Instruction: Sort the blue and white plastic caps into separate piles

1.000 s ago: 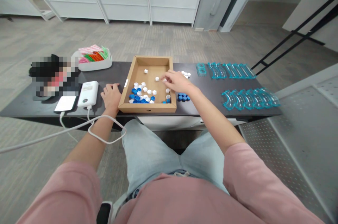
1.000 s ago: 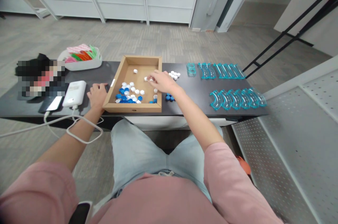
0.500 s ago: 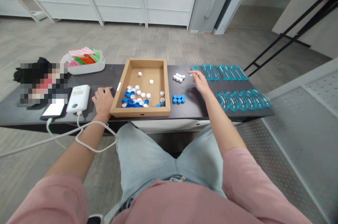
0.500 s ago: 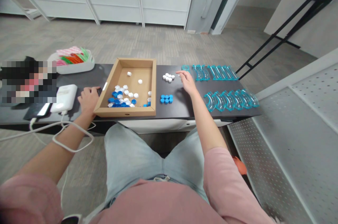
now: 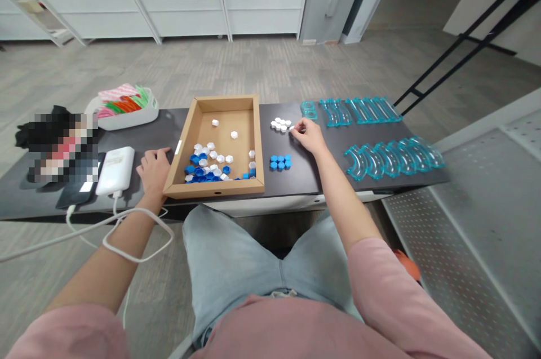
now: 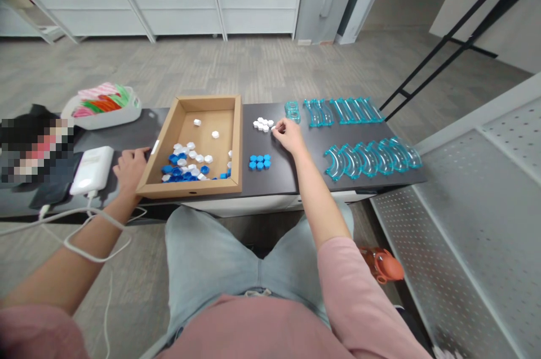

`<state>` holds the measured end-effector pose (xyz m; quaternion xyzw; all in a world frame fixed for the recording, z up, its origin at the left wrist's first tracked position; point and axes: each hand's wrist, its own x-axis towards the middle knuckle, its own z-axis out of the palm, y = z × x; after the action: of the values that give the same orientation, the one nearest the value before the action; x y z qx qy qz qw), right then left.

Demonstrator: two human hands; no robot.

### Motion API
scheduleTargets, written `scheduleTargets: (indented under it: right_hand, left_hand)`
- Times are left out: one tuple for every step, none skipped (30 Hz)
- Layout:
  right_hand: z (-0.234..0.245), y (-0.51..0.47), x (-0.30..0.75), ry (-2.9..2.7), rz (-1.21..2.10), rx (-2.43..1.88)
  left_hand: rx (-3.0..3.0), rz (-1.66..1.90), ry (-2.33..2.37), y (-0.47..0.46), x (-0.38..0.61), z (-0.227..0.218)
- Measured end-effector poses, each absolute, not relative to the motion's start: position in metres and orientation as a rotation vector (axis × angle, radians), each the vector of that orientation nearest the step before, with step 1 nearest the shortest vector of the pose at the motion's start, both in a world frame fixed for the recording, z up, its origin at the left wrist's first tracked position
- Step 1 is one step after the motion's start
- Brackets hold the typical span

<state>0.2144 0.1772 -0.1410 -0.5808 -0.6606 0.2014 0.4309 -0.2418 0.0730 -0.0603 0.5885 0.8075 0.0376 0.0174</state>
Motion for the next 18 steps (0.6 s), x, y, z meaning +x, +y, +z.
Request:
scheduleTargets:
  right_hand:
    - [-0.1413,0.177,0.2142,-1.679,0.483,-1.462]
    - [-0.1415,0.1772,0.2139,-1.701,0.471,-1.468]
    - [-0.1418,0.1776,0.2134,-1.714,0.464,-1.467]
    - [-0.1421,0.178,0.2129,-1.716,0.457,-1.464]
    - [-0.1423,0.1784,0.2124,-1.713,0.452,-1.462]
    - [-0.1424,0.1786,0.2118,-1.709,0.447,-1.463]
    - [-0.1423,0.1784,0.2112,-1.711,0.441,-1.466]
    - [-0.1421,0.178,0.2106,-1.723,0.436,-1.466]
    - [-0.1418,0.1773,0.2099,-1.747,0.433,-1.463]
    - [-0.1413,0.1763,0.2092,-1.782,0.433,-1.455]
    - [-0.1408,0.1752,0.2085,-1.821,0.437,-1.442]
    - [-0.1402,0.174,0.2079,-1.857,0.441,-1.427]
    - [-0.1396,0.1729,0.2074,-1.887,0.443,-1.413]
    - [-0.1391,0.1718,0.2071,-1.909,0.442,-1.402]
    - [-0.1386,0.1708,0.2068,-1.926,0.435,-1.394]
    - [-0.1383,0.17,0.2067,-1.943,0.425,-1.39]
    - [-0.138,0.1695,0.2066,-1.963,0.411,-1.386]
    - [-0.1379,0.1691,0.2065,-1.99,0.395,-1.382]
  left_hand:
    - [1.831,0.111,2.509,0.0731,-0.242,-0.0606]
    - [1.832,0.107,2.508,0.0733,-0.2422,-0.0606]
    - [1.834,0.102,2.507,0.0736,-0.2425,-0.0606]
    - [1.834,0.098,2.505,0.074,-0.2427,-0.0604]
    - [1.833,0.094,2.505,0.0745,-0.2429,-0.0603]
    - [1.831,0.09,2.506,0.075,-0.2431,-0.0601]
    - [1.828,0.088,2.509,0.0753,-0.2431,-0.0601]
    - [1.825,0.086,2.512,0.0755,-0.2431,-0.0601]
    - [1.823,0.085,2.515,0.0754,-0.243,-0.0603]
    - [1.823,0.085,2.516,0.0752,-0.2429,-0.0605]
    - [1.825,0.087,2.518,0.0747,-0.2427,-0.0608]
    - [1.827,0.091,2.52,0.0742,-0.2425,-0.0612]
    - [1.83,0.096,2.523,0.0737,-0.2424,-0.0615]
    - [1.83,0.101,2.526,0.0733,-0.2423,-0.0616]
    - [1.829,0.105,2.528,0.0731,-0.2422,-0.0616]
    - [1.825,0.105,2.528,0.0731,-0.2422,-0.0614]
    - [1.82,0.101,2.526,0.0734,-0.2422,-0.061]
    - [1.814,0.096,2.522,0.0737,-0.2422,-0.0604]
